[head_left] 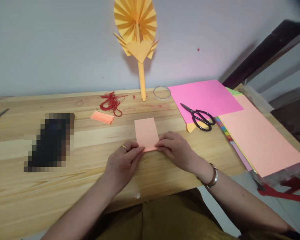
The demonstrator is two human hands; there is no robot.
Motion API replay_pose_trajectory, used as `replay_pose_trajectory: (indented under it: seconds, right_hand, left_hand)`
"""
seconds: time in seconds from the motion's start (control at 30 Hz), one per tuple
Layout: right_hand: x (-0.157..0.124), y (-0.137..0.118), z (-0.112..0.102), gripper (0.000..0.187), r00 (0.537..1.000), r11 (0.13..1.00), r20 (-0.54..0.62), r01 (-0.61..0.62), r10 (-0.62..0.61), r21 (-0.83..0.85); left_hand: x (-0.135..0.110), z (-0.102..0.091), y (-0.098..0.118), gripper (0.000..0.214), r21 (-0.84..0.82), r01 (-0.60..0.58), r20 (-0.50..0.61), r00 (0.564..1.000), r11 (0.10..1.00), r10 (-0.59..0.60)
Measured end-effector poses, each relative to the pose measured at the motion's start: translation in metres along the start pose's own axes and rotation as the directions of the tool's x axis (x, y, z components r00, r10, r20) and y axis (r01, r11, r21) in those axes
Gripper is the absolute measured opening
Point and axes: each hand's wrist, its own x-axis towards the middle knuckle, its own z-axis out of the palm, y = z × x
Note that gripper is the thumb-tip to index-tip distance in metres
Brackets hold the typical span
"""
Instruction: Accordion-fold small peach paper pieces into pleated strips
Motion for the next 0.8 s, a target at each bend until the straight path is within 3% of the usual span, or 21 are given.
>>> replay_pose_trajectory:
  seconds: [0.8]
  right_hand:
    - [0.0003, -0.0029, 0.0031, 0.012, 0.999, 0.998, -0.028, 0.015, -0.016, -0.053]
  left_hand:
    - [-0.0003, 0.0023, 0.0021, 0.025, 0.057, 0.030, 0.008, 1.000, 0.998, -0.030]
